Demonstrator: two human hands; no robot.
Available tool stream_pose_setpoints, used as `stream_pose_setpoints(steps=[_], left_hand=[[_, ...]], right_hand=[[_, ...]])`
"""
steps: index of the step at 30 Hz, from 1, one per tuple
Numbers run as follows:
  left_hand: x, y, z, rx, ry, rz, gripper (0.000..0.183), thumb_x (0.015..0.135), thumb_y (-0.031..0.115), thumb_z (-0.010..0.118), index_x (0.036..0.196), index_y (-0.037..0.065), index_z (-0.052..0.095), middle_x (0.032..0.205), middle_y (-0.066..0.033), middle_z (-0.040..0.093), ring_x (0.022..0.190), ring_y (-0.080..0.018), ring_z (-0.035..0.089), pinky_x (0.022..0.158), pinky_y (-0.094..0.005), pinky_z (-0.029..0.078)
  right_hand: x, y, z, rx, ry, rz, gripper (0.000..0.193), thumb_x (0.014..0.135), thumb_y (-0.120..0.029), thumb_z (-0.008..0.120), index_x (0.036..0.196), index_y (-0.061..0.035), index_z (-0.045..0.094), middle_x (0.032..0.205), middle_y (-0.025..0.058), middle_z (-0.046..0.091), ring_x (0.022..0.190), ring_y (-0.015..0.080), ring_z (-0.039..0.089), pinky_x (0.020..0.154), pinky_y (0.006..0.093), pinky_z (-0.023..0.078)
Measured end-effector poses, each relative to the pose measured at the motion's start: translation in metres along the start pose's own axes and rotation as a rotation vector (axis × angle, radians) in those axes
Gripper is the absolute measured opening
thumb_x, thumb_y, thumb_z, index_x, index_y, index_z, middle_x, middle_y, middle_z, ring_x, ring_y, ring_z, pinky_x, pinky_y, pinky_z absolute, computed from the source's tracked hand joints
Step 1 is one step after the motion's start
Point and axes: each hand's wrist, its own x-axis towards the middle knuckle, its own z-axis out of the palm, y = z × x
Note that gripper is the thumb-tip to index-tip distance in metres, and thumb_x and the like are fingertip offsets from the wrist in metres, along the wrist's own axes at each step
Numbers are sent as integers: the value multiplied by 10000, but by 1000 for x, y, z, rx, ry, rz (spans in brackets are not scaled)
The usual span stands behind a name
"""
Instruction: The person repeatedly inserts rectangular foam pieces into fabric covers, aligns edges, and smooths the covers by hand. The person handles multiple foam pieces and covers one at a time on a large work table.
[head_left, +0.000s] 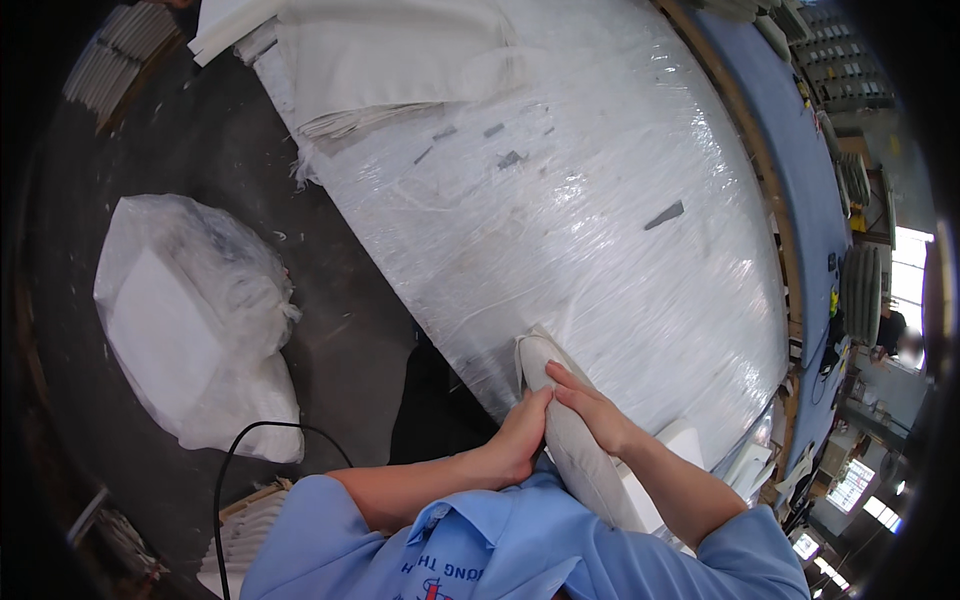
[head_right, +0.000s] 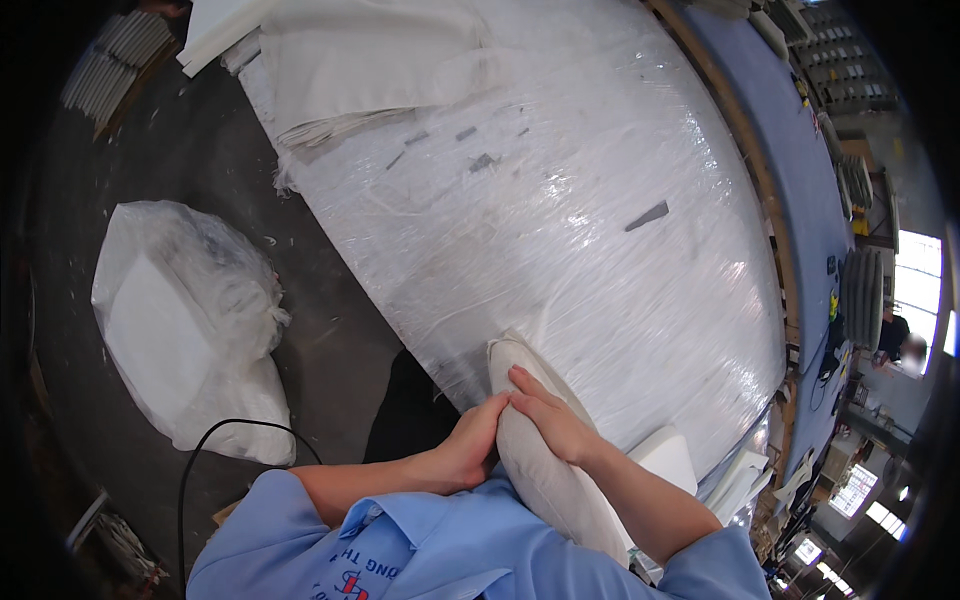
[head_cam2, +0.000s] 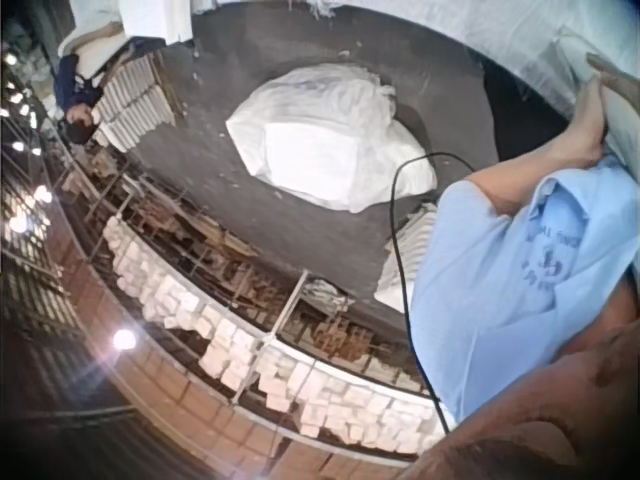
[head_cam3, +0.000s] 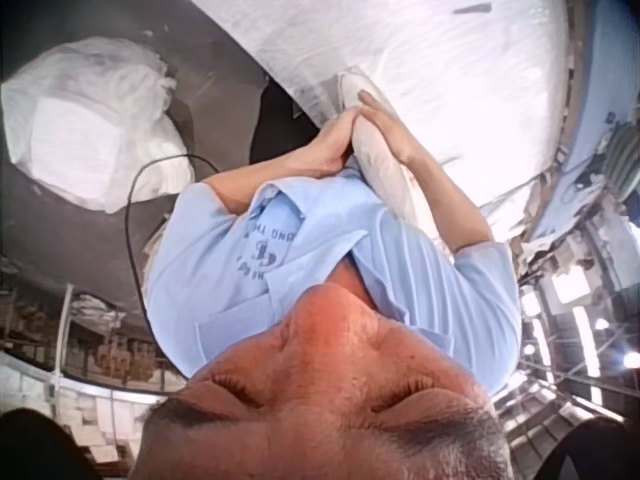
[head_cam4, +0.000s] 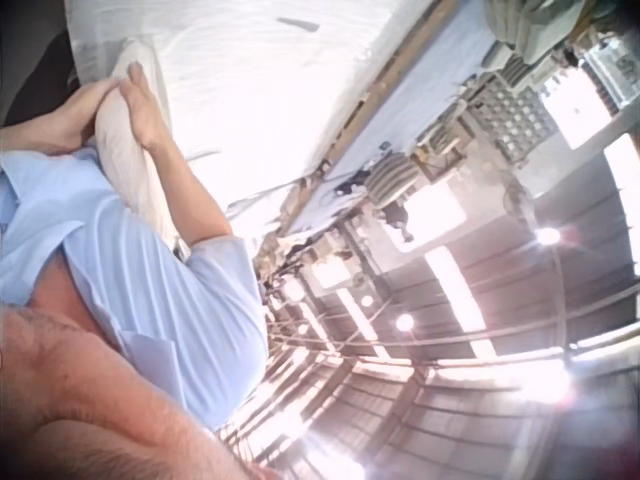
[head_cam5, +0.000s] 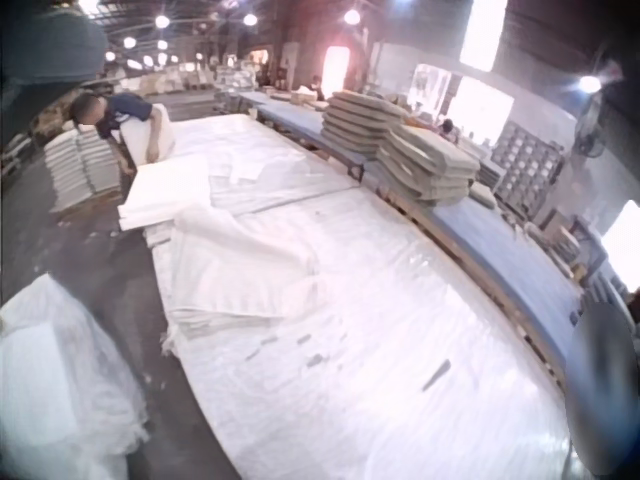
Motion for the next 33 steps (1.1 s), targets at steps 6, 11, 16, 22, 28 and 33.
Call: stream_pose_setpoints(steps=[6, 11, 16, 22, 28, 33], left_hand=[[47, 26, -1, 34, 109, -103, 587, 1101, 419, 433, 1483, -26, 444, 1418, -215, 587, 1237, -352, 645, 1005, -531, 562], [111, 32, -18, 187, 201, 33, 545, 1103, 358, 404, 1464, -47, 450, 1394, -253, 586, 1204, -370, 663, 960, -527, 587], [133, 43, -20, 174, 201, 10, 474, 1039, 205, 447, 1428, -66, 443, 1334, -251, 587, 1132, -374, 680, 906, -514, 599], [138, 37, -29, 339, 238, 102, 412, 1032, 245, 456, 1294, -49, 578, 1148, -222, 674, 986, -339, 713, 820, -487, 608], [121, -14, -49, 29, -3, 279, 560, 1049, 461, 430, 1346, 15, 595, 1211, -188, 686, 1093, -332, 690, 972, -467, 565], [79, -45, 5, 28, -135, 306, 726, 1078, 610, 304, 1470, 43, 530, 1336, -194, 646, 1210, -349, 653, 1061, -464, 533]], right_hand=[[60, 39, -5, -2, 65, 29, 683, 1106, -370, 433, 1634, 48, 319, 1744, 190, 253, 1634, 277, 180, 1322, 345, 124], [103, 72, -11, 55, 123, 33, 672, 1113, -387, 424, 1628, 37, 344, 1722, 194, 311, 1615, 291, 248, 1315, 350, 165], [126, 88, -19, 32, 148, 15, 652, 1138, -391, 417, 1614, 51, 365, 1707, 176, 350, 1591, 259, 298, 1300, 337, 203], [139, 100, -24, 59, 226, -45, 595, 1122, -383, 445, 1539, 36, 507, 1602, 196, 503, 1508, 262, 434, 1258, 339, 290], [122, 131, -20, 45, 427, -100, 547, 1064, -377, 530, 1413, 29, 640, 1415, 210, 672, 1349, 332, 610, 1164, 388, 422], [63, 112, -29, -1, 572, -126, 520, 1042, -384, 578, 1366, 10, 678, 1324, 223, 717, 1243, 328, 676, 1079, 393, 490]])
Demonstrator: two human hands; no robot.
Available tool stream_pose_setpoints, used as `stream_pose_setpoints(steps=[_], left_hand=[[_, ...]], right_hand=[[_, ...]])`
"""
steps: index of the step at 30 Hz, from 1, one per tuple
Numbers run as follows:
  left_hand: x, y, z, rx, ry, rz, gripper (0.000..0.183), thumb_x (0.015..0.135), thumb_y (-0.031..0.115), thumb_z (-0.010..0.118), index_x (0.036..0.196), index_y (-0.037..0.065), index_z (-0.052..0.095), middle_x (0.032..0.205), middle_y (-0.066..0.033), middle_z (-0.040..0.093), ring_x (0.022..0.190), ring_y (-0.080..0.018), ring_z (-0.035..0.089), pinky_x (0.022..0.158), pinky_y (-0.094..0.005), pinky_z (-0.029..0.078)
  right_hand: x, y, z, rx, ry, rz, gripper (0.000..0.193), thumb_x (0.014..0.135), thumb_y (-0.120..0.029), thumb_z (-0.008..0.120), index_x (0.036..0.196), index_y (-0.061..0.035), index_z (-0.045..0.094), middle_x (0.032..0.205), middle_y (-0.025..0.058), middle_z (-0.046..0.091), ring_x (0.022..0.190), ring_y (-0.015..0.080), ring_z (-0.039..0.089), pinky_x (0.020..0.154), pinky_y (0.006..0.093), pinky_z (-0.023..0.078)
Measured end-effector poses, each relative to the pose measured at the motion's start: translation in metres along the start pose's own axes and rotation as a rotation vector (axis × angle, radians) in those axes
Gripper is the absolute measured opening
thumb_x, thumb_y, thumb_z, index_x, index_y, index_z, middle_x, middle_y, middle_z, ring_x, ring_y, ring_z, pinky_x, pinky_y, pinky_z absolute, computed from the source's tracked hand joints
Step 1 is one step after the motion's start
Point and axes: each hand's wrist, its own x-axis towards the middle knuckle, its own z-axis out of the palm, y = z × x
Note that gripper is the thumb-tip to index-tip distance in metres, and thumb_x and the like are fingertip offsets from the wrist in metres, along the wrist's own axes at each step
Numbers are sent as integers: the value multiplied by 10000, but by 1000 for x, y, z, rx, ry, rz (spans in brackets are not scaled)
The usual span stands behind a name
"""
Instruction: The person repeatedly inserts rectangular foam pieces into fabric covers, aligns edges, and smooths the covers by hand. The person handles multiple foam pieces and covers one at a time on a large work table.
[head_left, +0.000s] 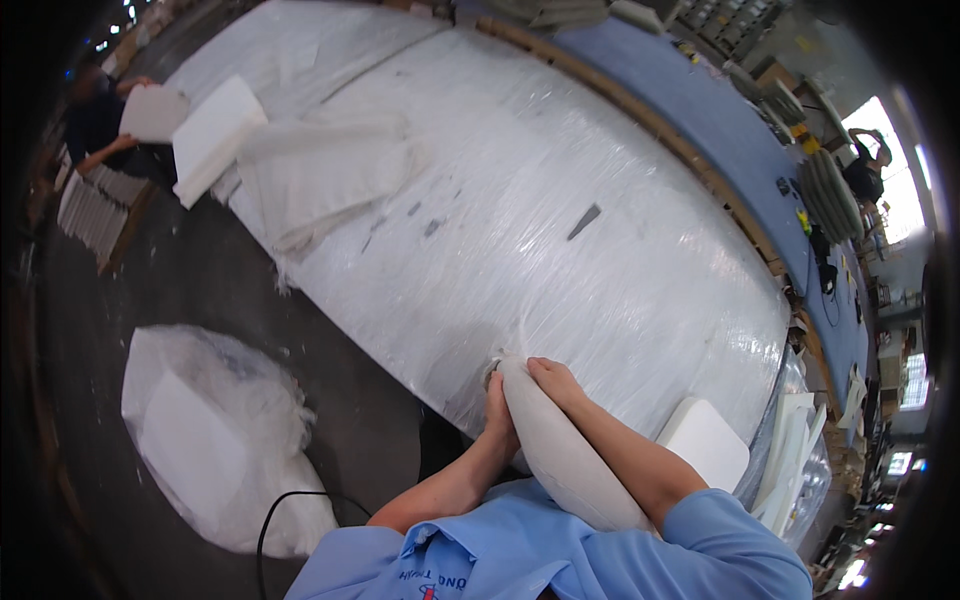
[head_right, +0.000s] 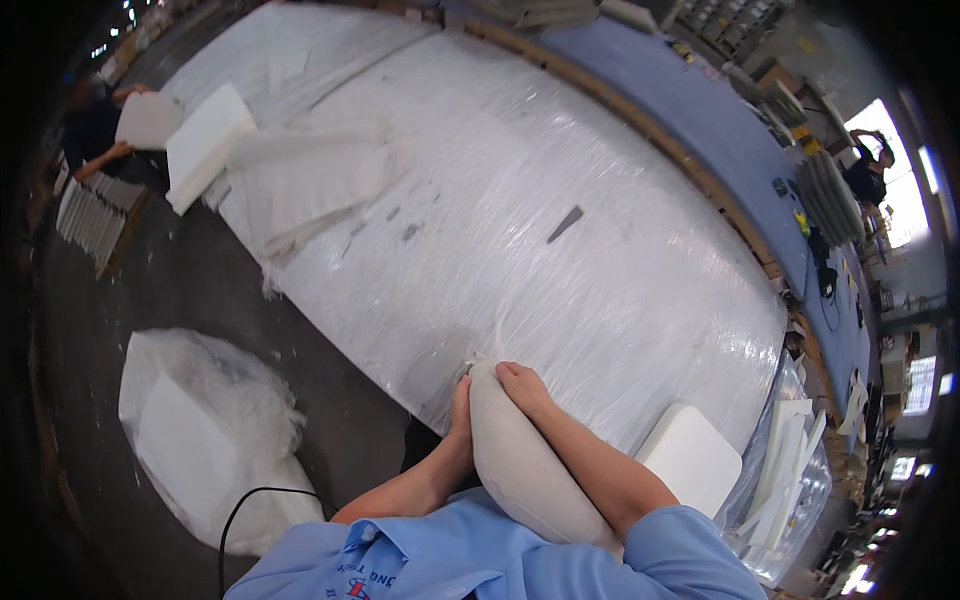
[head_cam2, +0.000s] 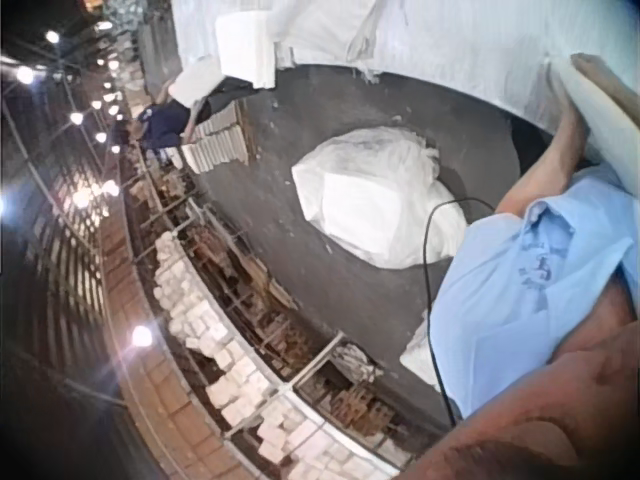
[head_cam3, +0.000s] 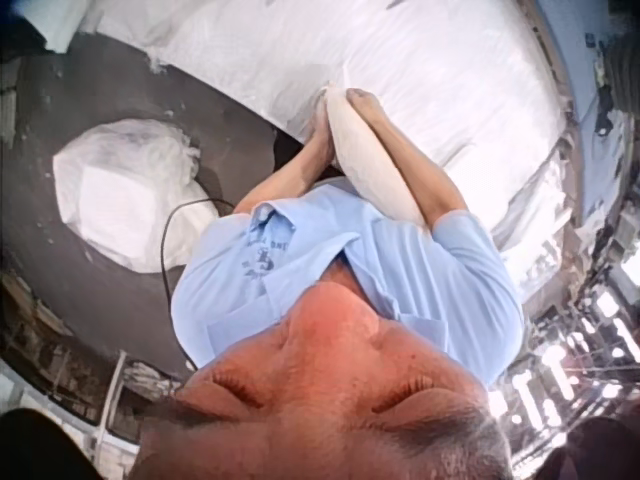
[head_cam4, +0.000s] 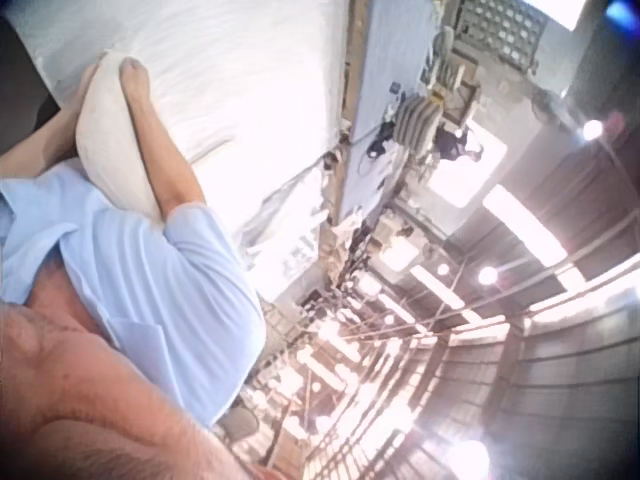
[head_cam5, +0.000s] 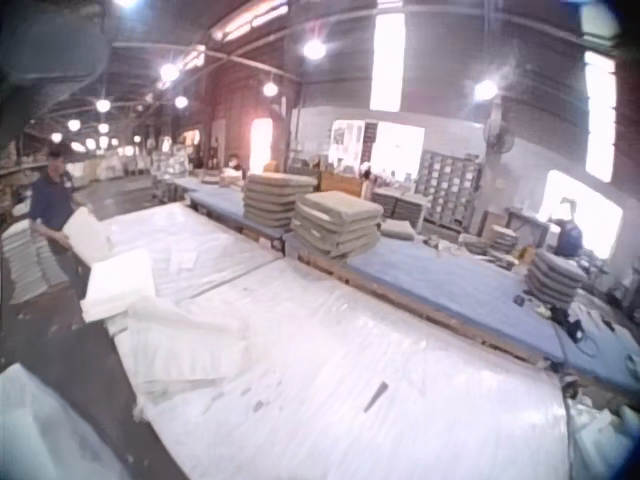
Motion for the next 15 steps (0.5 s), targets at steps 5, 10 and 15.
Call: stream_pose_setpoints(steps=[5, 10, 15], left_hand=[[-34, 20, 94, 108, -244, 249, 680, 1106, 548, 306, 1580, 69, 397, 1420, -170, 587, 1226, -301, 642, 1043, -436, 545], [-122, 19, 195, 409, -447, 641, 698, 1106, 415, 345, 1695, 97, 151, 1637, -175, 343, 1430, -308, 470, 1157, -427, 451], [-125, 6, 189, 699, -596, 991, 729, 1067, 291, 403, 1703, 65, 128, 1713, -175, 224, 1537, -323, 327, 1252, -424, 315]], right_hand=[[-73, -86, -71, 290, 215, -282, 499, 1071, -324, 574, 1416, 33, 625, 1297, 193, 725, 1208, 246, 679, 1043, 347, 508], [-155, -133, -125, 670, 370, -599, 493, 1092, -267, 590, 1463, 57, 565, 1299, 163, 707, 1184, 181, 658, 1020, 318, 515], [-150, -101, -112, 830, 465, -772, 464, 1100, -307, 595, 1435, 15, 592, 1280, 96, 696, 1139, 141, 641, 973, 316, 531]])
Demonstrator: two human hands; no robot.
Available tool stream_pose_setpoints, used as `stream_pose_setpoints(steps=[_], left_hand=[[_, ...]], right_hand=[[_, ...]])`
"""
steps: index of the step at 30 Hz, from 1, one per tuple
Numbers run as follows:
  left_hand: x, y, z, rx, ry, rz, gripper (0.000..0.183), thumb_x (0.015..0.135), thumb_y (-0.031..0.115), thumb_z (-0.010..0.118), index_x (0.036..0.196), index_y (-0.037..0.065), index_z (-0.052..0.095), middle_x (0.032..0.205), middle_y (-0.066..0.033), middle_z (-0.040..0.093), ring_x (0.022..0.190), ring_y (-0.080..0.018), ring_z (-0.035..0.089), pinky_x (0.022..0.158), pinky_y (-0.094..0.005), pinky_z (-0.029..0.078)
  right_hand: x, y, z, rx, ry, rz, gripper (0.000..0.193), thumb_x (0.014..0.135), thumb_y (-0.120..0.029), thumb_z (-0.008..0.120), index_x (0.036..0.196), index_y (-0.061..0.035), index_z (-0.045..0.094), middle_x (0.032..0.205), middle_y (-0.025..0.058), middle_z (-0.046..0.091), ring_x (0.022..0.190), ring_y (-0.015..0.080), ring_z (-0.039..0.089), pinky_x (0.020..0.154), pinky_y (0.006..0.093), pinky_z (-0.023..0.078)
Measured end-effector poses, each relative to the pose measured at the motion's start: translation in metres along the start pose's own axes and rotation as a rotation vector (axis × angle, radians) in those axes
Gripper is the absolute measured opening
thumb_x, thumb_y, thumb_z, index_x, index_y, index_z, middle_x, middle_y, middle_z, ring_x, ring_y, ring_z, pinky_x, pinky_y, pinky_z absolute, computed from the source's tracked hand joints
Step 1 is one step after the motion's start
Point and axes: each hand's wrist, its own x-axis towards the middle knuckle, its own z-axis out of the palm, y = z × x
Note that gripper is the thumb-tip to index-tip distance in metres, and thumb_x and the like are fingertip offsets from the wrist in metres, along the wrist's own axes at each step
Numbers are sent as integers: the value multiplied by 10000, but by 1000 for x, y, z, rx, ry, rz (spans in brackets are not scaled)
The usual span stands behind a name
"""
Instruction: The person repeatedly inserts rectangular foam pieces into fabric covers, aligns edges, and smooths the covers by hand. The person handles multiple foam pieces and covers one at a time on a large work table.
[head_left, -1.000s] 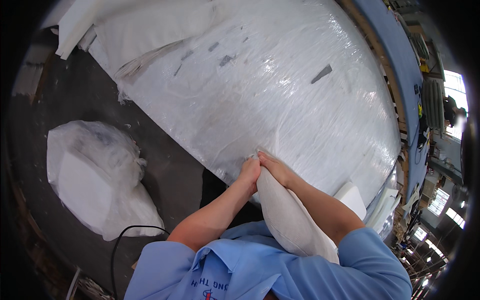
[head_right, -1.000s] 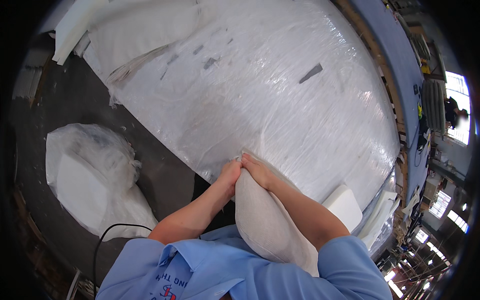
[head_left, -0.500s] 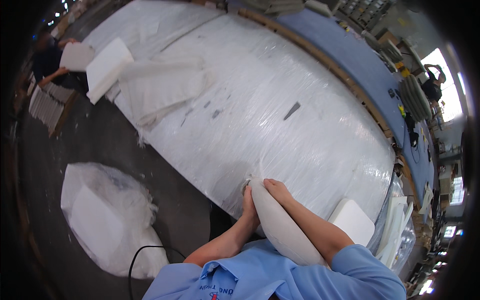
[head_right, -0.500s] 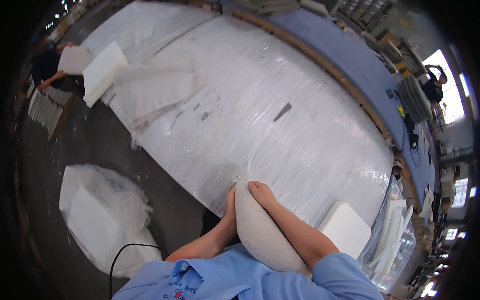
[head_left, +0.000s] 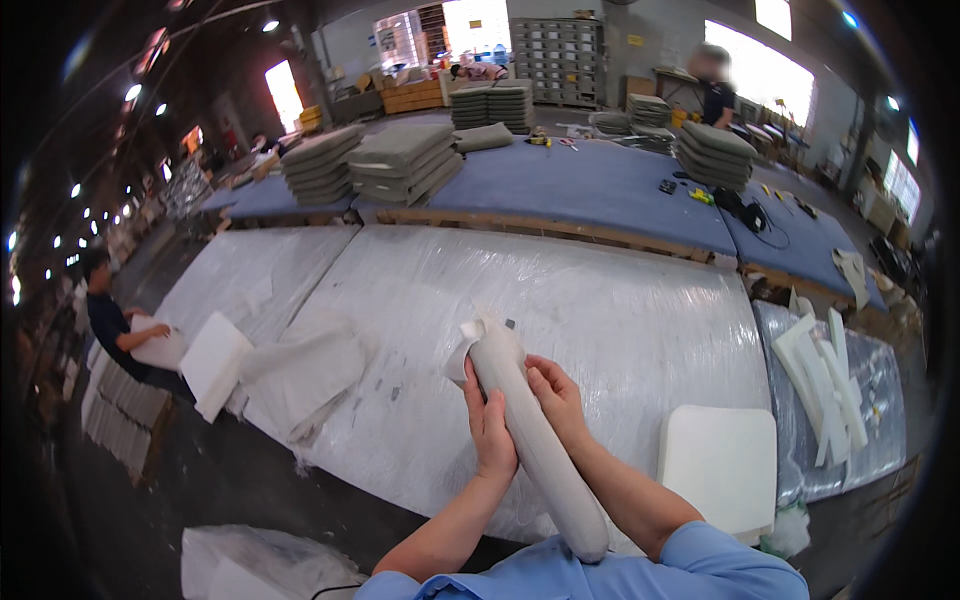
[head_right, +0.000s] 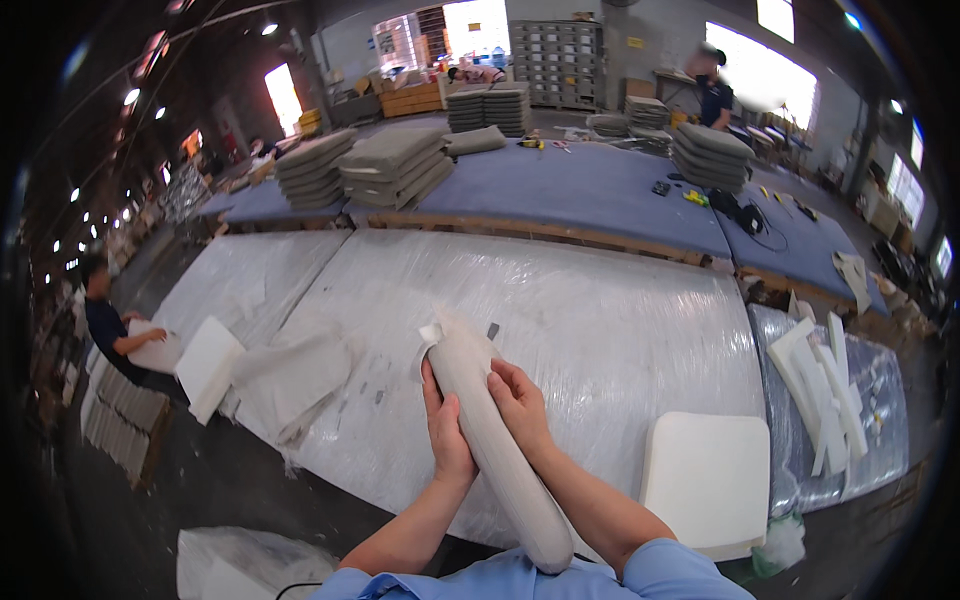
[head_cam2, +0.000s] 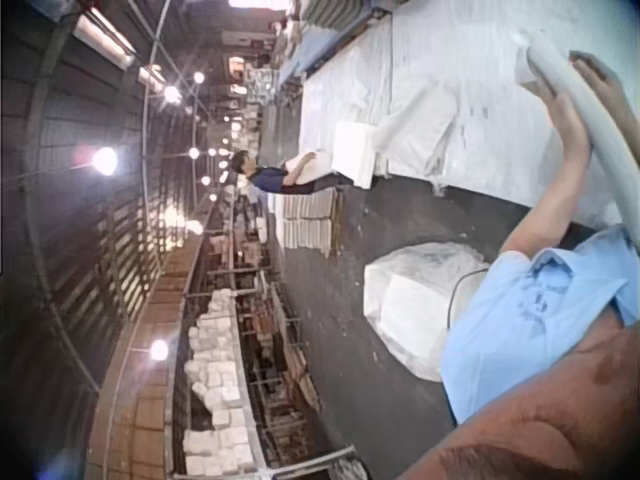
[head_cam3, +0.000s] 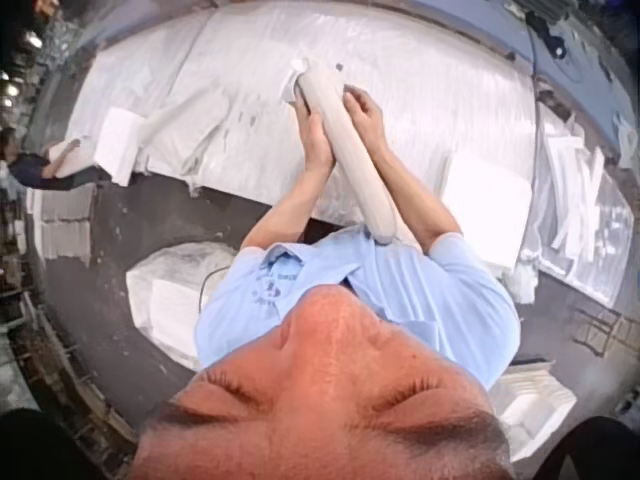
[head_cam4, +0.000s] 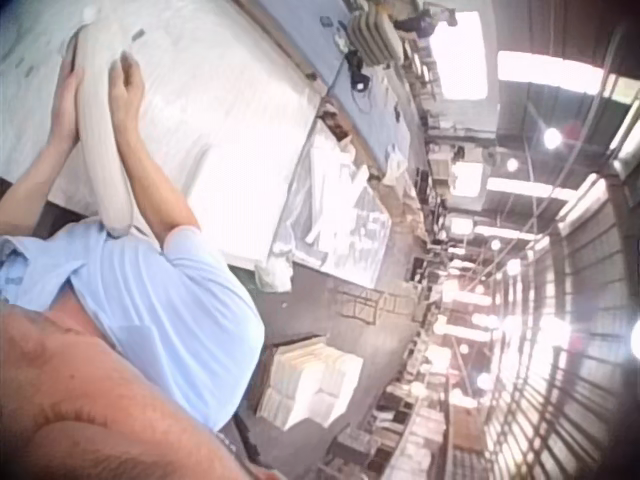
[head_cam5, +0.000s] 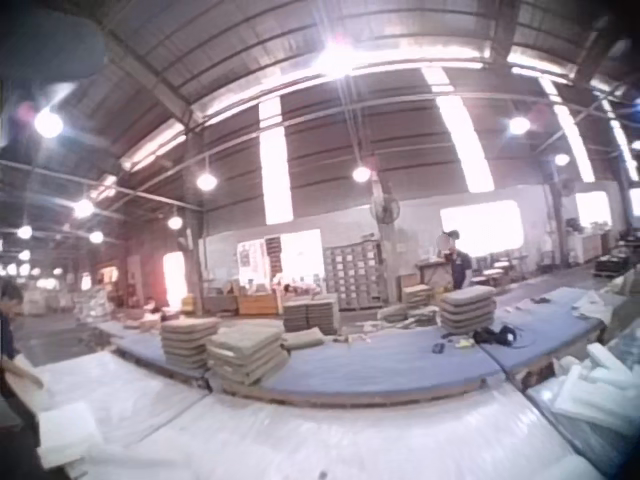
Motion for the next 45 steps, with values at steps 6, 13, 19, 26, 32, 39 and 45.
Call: stream_pose_setpoints(steps=[6, 13, 19, 26, 32, 39, 45], left_hand=[[36, -27, -23, 301, -31, -20, 767, 1018, 208, 563, 1674, 23, 210, 1583, -189, 356, 1429, -300, 428, 1183, -429, 392], [136, -43, -68, 559, -151, -215, 674, 954, 218, 711, 1536, 8, 444, 1334, -162, 585, 1151, -256, 616, 974, -376, 525], [170, -51, -76, 434, -151, -332, 467, 965, 139, 677, 1387, -12, 545, 1195, -126, 698, 971, -190, 684, 816, -340, 576], [131, -24, -1, 265, -383, -325, 541, 959, 63, 663, 1469, -10, 496, 1343, -121, 635, 1198, -200, 629, 1012, -346, 524], [93, 1, -15, 333, -457, -298, 616, 949, 37, 673, 1518, -20, 443, 1388, -107, 603, 1281, -185, 570, 1108, -348, 448], [33, 53, -23, 405, -569, -377, 660, 919, 40, 714, 1522, -18, 453, 1403, -100, 595, 1314, -171, 541, 1126, -356, 425], [12, 77, -3, 415, -617, -461, 632, 917, 63, 749, 1489, -14, 490, 1399, -107, 602, 1290, -172, 563, 1099, -344, 449]], right_hand=[[4, 33, -3, 34, 125, -5, 442, 1090, -290, 610, 1421, 2, 606, 1331, 120, 683, 1169, 174, 630, 1023, 322, 497], [5, 46, 24, -328, 129, -202, 436, 1042, -261, 660, 1417, -45, 609, 1386, 169, 602, 1245, 259, 608, 1057, 345, 477], [52, 63, 14, -182, 135, -137, 435, 1033, -255, 659, 1410, -40, 623, 1305, 175, 653, 1263, 303, 609, 1086, 389, 468], [158, 1, -47, -270, 129, -369, 359, 1102, -292, 559, 1281, -2, 670, 1148, 136, 694, 1083, 220, 647, 985, 359, 499], [106, -31, -47, -93, 23, -225, 279, 1078, -260, 609, 936, -20, 607, 752, 31, 580, 664, 128, 498, 639, 289, 426], [-12, -55, -77, -186, -59, -780, 315, 924, -305, 836, 934, -71, 626, 749, 47, 568, 655, 162, 508, 594, 308, 421], [-44, -96, -56, -431, -12, -675, 335, 843, -266, 885, 1005, -61, 676, 770, 75, 608, 735, 239, 592, 589, 373, 451]])
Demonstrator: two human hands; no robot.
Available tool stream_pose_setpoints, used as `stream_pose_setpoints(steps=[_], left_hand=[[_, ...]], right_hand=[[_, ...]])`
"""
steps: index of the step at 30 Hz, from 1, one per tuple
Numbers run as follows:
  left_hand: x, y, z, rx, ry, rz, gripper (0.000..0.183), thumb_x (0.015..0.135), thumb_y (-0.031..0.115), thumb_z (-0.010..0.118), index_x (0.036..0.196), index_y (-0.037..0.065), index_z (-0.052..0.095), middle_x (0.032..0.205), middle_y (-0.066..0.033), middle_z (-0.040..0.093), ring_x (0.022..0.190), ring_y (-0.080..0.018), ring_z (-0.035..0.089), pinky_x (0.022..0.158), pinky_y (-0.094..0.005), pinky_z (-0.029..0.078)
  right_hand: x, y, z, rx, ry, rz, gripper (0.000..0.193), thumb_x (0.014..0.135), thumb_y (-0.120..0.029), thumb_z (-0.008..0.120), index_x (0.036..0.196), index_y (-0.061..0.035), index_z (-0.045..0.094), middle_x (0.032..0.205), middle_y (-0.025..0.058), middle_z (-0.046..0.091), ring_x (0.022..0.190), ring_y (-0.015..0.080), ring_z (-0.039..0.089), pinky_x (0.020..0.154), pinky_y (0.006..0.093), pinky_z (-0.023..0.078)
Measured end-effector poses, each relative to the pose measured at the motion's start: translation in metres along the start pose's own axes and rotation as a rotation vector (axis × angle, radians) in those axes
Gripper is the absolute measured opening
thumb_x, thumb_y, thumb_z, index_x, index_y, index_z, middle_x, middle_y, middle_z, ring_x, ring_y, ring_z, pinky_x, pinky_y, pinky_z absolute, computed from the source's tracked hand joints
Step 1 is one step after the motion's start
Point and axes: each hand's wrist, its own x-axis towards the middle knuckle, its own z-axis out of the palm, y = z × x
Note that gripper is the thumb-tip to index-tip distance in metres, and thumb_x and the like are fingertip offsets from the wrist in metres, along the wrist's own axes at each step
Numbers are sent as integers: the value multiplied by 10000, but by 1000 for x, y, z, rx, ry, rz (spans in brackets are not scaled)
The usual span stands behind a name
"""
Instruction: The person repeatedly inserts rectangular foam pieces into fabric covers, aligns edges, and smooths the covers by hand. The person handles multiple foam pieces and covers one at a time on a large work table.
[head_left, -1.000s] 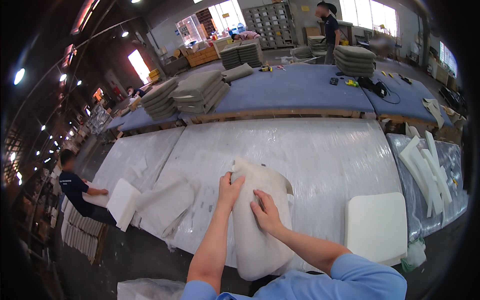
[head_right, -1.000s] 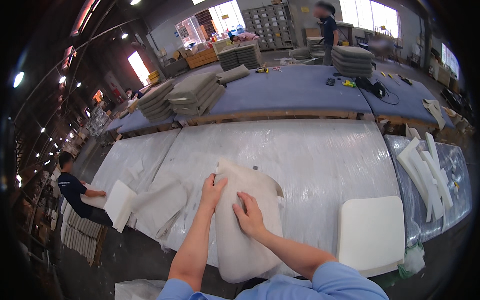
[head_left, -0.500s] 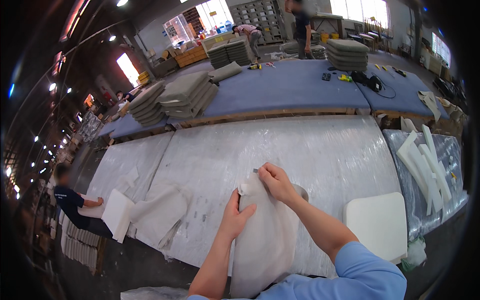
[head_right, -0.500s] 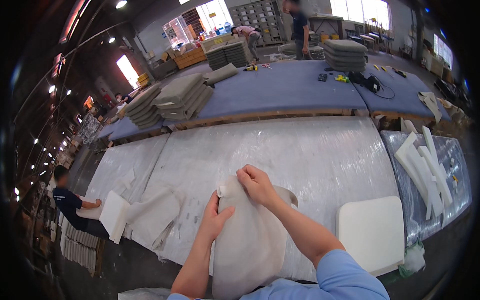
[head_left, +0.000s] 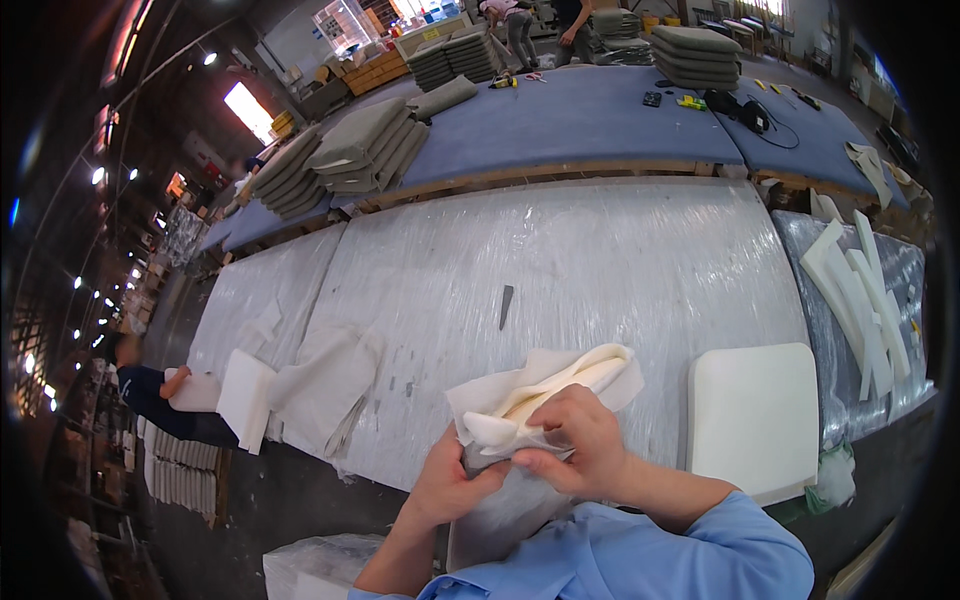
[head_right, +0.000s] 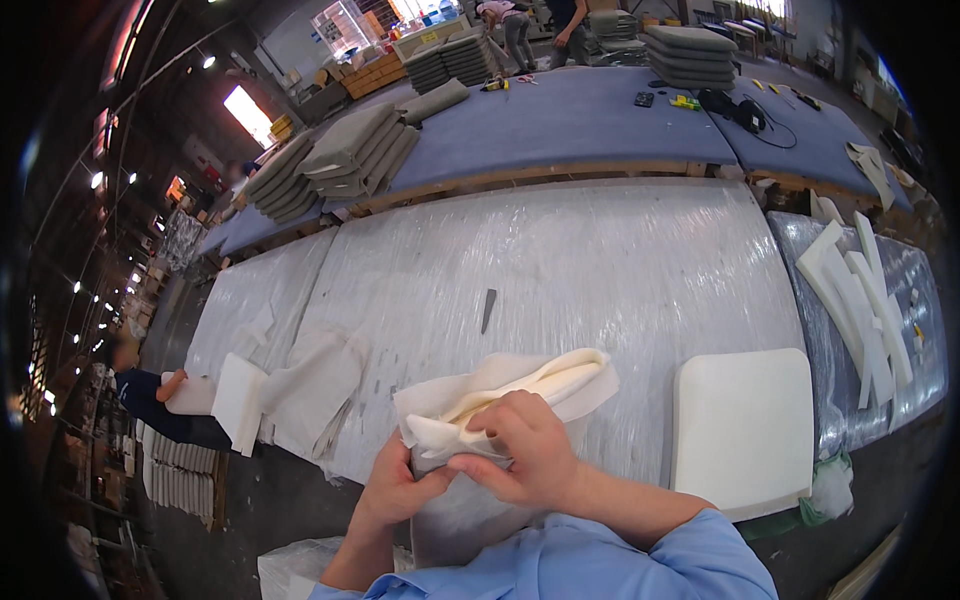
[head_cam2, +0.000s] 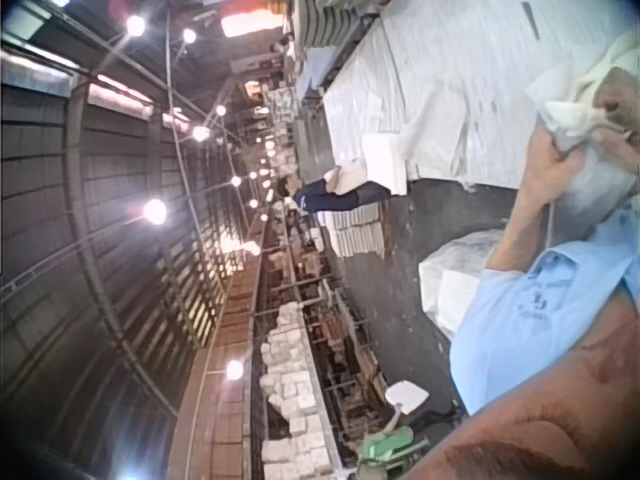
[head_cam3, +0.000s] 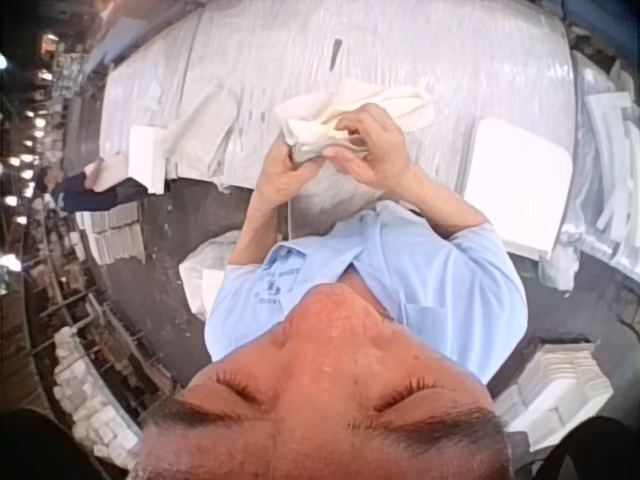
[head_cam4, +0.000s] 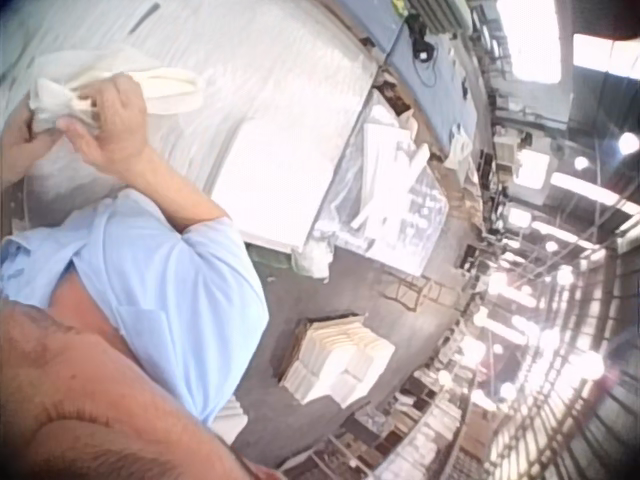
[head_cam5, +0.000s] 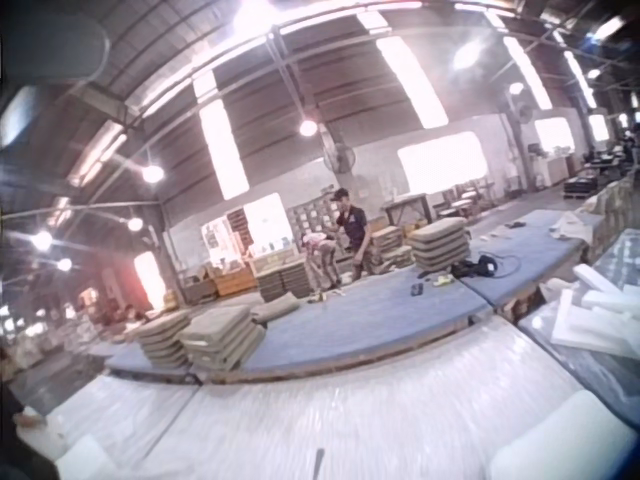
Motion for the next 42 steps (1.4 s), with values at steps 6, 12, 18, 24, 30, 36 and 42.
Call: stream_pose_setpoints(steps=[6, 12, 18, 24, 30, 36, 42], left_hand=[[3, 25, 30, 218, 173, 62, 581, 880, 167, 853, 1385, 16, 610, 1243, -92, 729, 1111, -171, 688, 984, -331, 533], [-7, 30, 63, 379, 206, 88, 323, 895, 138, 831, 1163, 10, 705, 1000, -66, 770, 944, -123, 708, 830, -314, 563], [-15, 23, 73, 501, 265, 60, 270, 951, 260, 755, 1019, 2, 718, 732, -166, 704, 655, -299, 706, 628, -417, 527], [-29, 18, 68, 466, 275, 79, 197, 988, 179, 711, 1006, -17, 711, 687, -36, 646, 632, -89, 554, 592, -320, 469], [-34, 22, 74, 438, 227, 189, 309, 956, 269, 749, 1064, -8, 664, 793, -162, 709, 690, -265, 715, 671, -388, 550], [-46, 24, 75, 300, 351, 103, 431, 867, 217, 857, 1092, -8, 565, 954, -137, 732, 879, -158, 703, 752, -331, 558], [-59, 31, 80, 477, 328, -11, 447, 957, 272, 756, 1243, -19, 573, 1163, -185, 732, 1054, -210, 710, 888, -352, 571]], right_hand=[[-2, -13, -2, -1, 14, -48, 169, 901, -149, 809, 892, -51, 672, 756, 91, 609, 658, 287, 585, 585, 391, 466], [29, -3, -8, 8, -35, -173, 229, 913, -181, 827, 818, -58, 658, 650, 71, 592, 517, 232, 550, 498, 346, 430], [30, 10, 0, 65, -197, 159, 299, 966, -239, 788, 780, -49, 652, 635, 74, 622, 515, 185, 559, 497, 326, 435], [31, 3, 0, 218, -370, 231, 313, 988, -301, 769, 837, -48, 665, 632, 42, 594, 575, 113, 504, 542, 318, 437], [50, 19, -25, 457, -742, 514, 330, 1016, -294, 744, 1235, -51, 701, 1021, 12, 689, 953, 95, 604, 863, 267, 494], [40, 4, -18, 429, -752, 564, 260, 1054, -255, 688, 1170, -25, 725, 1011, -2, 707, 944, 80, 601, 850, 282, 501], [43, 1, -28, 382, -994, 523, 360, 1057, -363, 673, 1110, -11, 730, 940, 27, 691, 888, 113, 596, 805, 293, 495]])
